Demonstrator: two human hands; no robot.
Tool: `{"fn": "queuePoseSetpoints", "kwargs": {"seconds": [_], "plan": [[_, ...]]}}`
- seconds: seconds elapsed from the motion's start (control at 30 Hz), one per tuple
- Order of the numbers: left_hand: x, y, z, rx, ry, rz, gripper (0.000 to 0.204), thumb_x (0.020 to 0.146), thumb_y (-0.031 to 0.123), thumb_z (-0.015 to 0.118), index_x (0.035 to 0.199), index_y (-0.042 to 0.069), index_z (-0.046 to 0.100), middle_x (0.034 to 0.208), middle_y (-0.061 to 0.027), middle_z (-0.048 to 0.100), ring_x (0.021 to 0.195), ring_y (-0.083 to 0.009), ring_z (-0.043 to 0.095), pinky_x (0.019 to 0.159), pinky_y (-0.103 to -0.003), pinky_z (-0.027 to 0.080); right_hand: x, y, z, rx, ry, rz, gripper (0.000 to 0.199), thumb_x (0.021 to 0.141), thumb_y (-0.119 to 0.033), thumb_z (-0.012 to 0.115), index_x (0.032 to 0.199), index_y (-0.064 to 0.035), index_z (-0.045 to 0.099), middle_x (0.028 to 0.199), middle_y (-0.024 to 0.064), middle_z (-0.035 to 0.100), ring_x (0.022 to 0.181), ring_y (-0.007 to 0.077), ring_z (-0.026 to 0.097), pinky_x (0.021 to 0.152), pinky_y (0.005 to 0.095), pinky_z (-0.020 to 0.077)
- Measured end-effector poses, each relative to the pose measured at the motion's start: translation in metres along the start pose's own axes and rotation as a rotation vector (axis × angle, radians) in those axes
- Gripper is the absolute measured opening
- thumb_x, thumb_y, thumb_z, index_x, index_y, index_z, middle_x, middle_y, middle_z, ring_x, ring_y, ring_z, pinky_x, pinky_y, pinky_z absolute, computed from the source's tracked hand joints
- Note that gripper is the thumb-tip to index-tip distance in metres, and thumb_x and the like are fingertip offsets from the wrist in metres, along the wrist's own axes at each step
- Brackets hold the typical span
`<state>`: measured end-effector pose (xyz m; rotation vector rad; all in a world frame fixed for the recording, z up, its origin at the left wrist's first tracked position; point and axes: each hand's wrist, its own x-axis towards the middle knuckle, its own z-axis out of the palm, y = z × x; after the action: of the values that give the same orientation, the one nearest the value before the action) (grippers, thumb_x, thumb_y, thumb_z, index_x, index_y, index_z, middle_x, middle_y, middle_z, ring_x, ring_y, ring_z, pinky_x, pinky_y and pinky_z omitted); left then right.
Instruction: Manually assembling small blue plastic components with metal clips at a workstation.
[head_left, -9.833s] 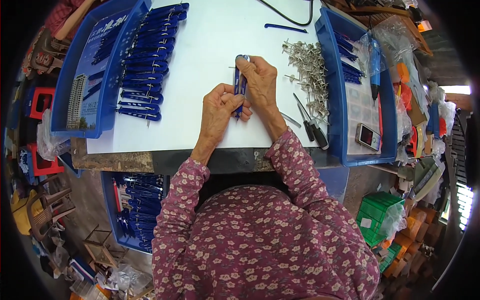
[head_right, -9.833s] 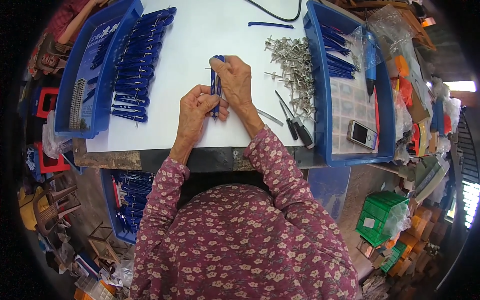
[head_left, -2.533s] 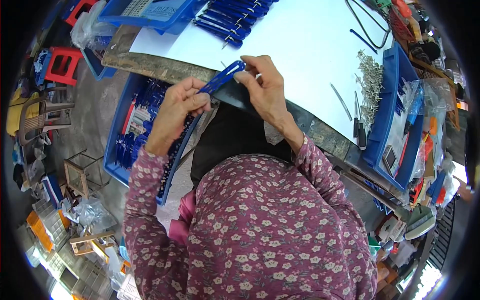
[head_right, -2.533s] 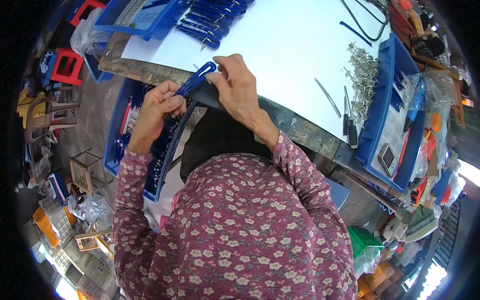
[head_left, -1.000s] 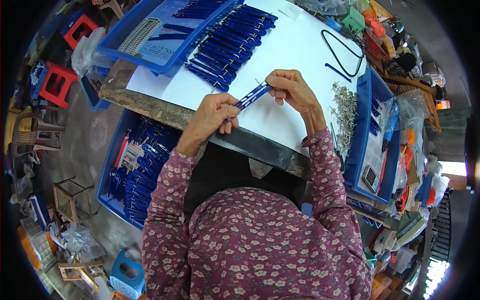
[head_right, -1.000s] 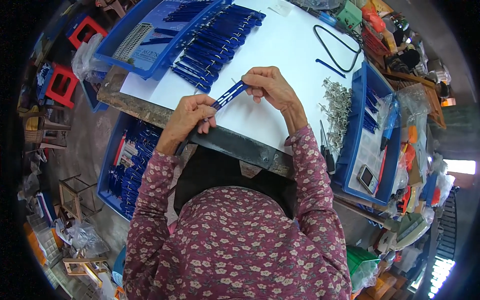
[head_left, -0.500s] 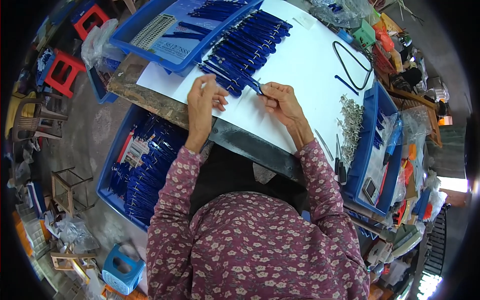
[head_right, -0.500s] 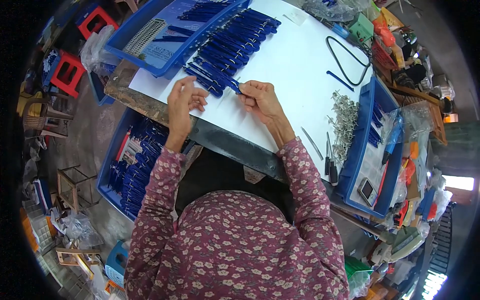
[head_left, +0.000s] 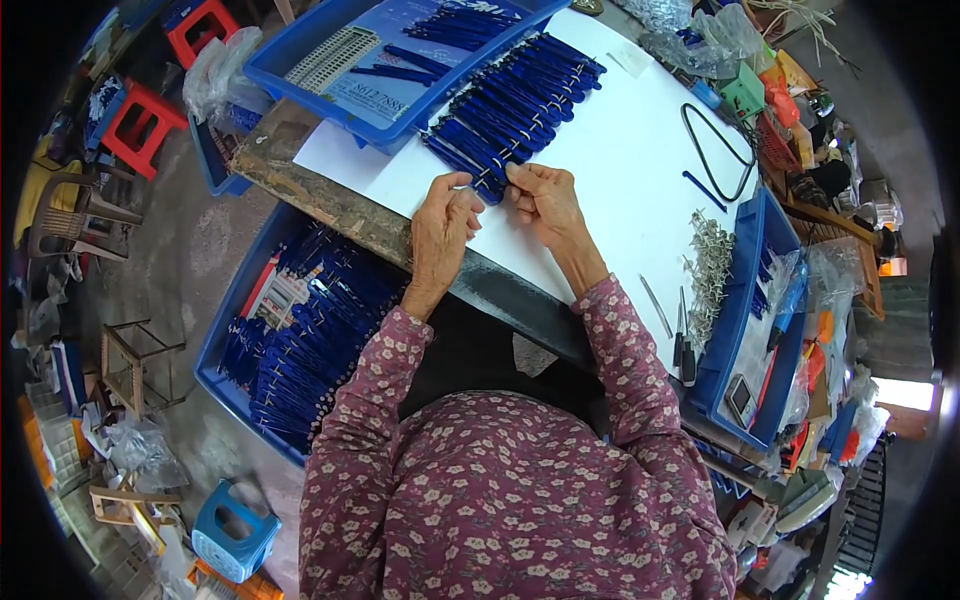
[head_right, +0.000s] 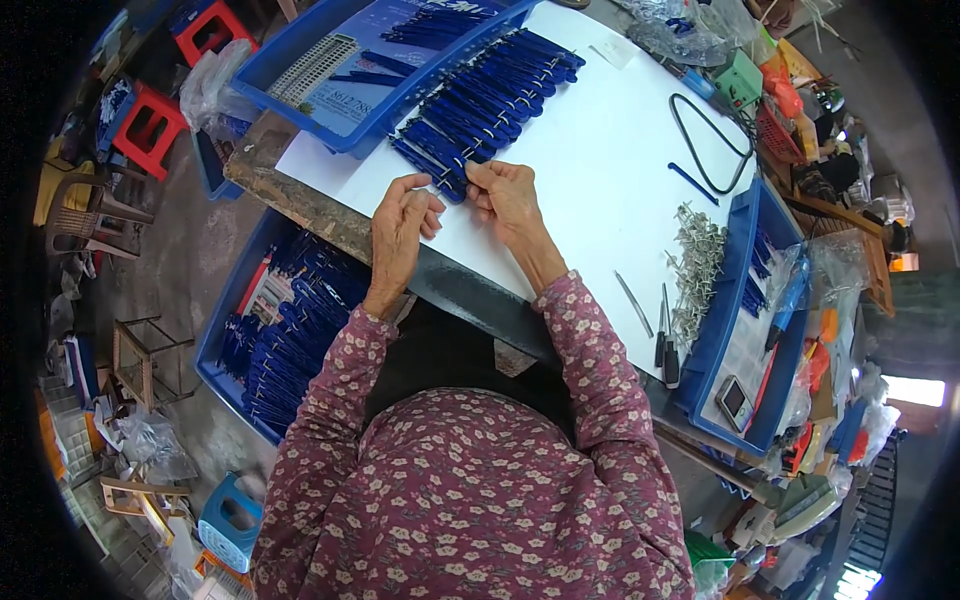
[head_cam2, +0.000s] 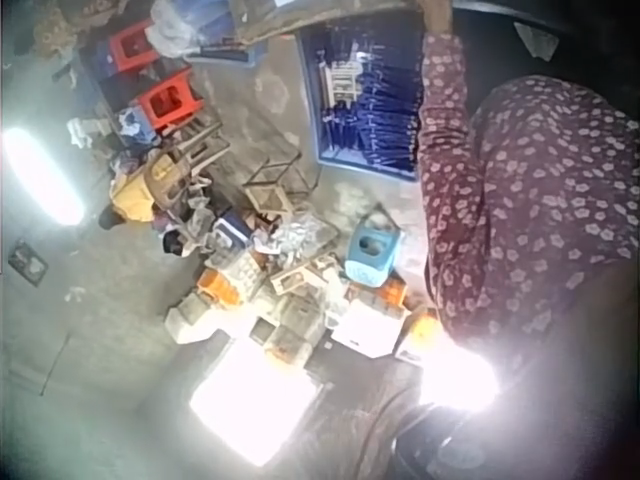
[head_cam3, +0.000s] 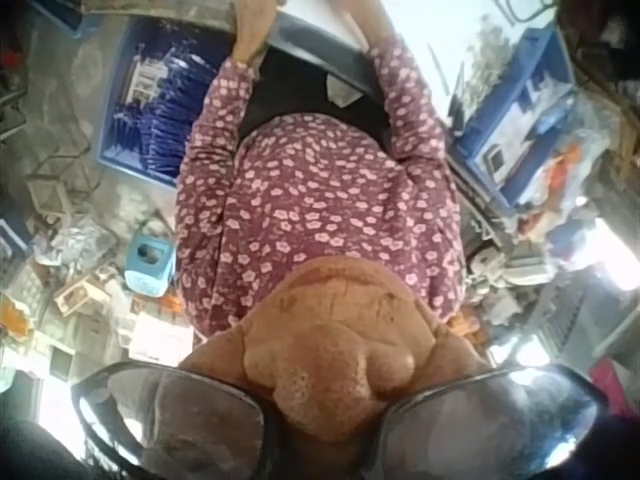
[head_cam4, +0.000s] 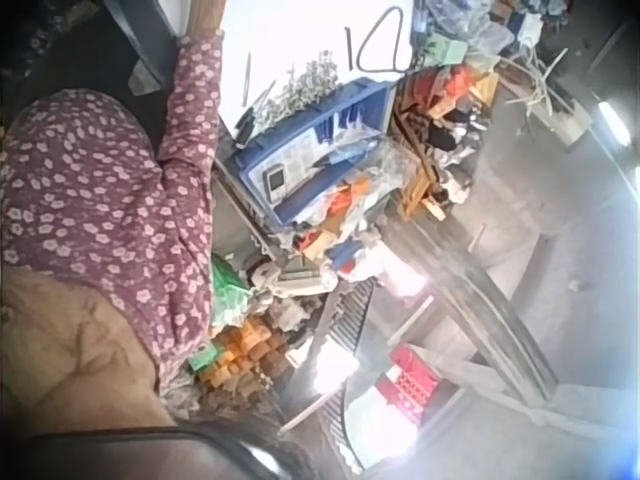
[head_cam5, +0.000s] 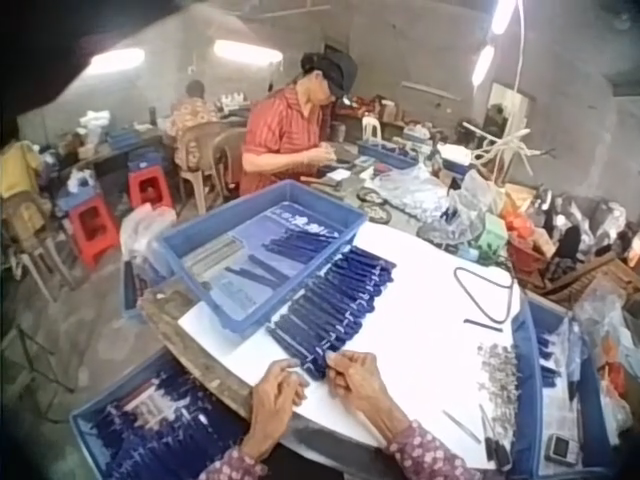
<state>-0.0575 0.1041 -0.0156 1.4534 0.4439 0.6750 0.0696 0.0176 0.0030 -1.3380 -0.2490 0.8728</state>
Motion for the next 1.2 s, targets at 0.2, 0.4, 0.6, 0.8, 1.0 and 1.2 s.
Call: {"fn": "queuePoseSetpoints", "kwargs": {"seconds": [0.2,0.4,0.6,0.8,1.0,1.2], "plan": [[0.000,-0.002,0.000,0.000,-0.004,0.016,0.023,0.090,0.016,0.042,0.102,-0.002,0.051,0.072,-0.0036,0.057,0.058,-0.0067,0.051,0.050,-0.020,0.042,-0.002,0.000,-0.001,0.032,0.071,-0.002,0.022,0.079,-0.014,0.062,0.065,0.0007,0.055,0.054,0.0035,0.050,0.039,0.0068,0.038,0.033,0.0210,0.0293],[-0.002,0.000,-0.001,0.036,-0.006,0.019,0.019,0.089,0.013,0.043,0.099,-0.001,0.052,0.071,-0.0038,0.057,0.057,-0.0071,0.050,0.050,-0.020,0.042,-0.012,0.002,-0.008,0.031,0.087,0.042,0.023,0.083,-0.017,0.059,0.072,0.0025,0.055,0.057,0.0032,0.050,0.042,0.0065,0.038,0.037,0.0202,0.0295],[0.019,0.037,-0.014,0.060,-0.061,0.126,0.019,0.086,0.007,0.046,0.103,-0.001,0.051,0.075,-0.0045,0.058,0.060,-0.0054,0.049,0.052,-0.017,0.039,-0.044,0.004,-0.016,-0.099,0.096,-0.033,0.021,0.082,-0.014,0.053,0.072,0.0050,0.054,0.055,0.0044,0.049,0.041,0.0082,0.041,0.036,0.0220,0.0354],[0.110,0.081,-0.060,0.378,0.027,0.254,0.020,0.077,0.003,0.048,0.093,-0.002,0.058,0.071,-0.0101,0.062,0.060,-0.0142,0.056,0.055,-0.025,0.045,-0.072,0.014,-0.020,-0.263,0.055,-0.122,0.023,0.085,-0.019,0.053,0.075,0.0018,0.056,0.057,0.0016,0.051,0.041,0.0044,0.039,0.037,0.0182,0.0294],[0.200,0.027,-0.105,1.101,-0.203,0.393,0.025,0.072,-0.001,0.049,0.094,0.000,0.061,0.086,-0.0192,0.062,0.083,-0.0344,0.059,0.075,-0.041,0.046,-0.063,0.028,-0.018,-0.427,0.066,-0.212,0.021,0.085,-0.019,0.052,0.076,-0.0002,0.056,0.057,-0.0013,0.049,0.041,0.0022,0.036,0.037,0.0169,0.0265],[0.222,0.008,-0.098,1.284,-0.357,0.439,0.019,0.068,-0.003,0.054,0.086,-0.001,0.059,0.084,-0.0200,0.061,0.083,-0.0346,0.058,0.072,-0.041,0.046,-0.063,0.028,-0.018,-0.407,0.064,-0.193,0.020,0.086,-0.017,0.050,0.077,-0.0008,0.056,0.058,-0.0024,0.048,0.042,0.0015,0.036,0.038,0.0168,0.0267]]}}
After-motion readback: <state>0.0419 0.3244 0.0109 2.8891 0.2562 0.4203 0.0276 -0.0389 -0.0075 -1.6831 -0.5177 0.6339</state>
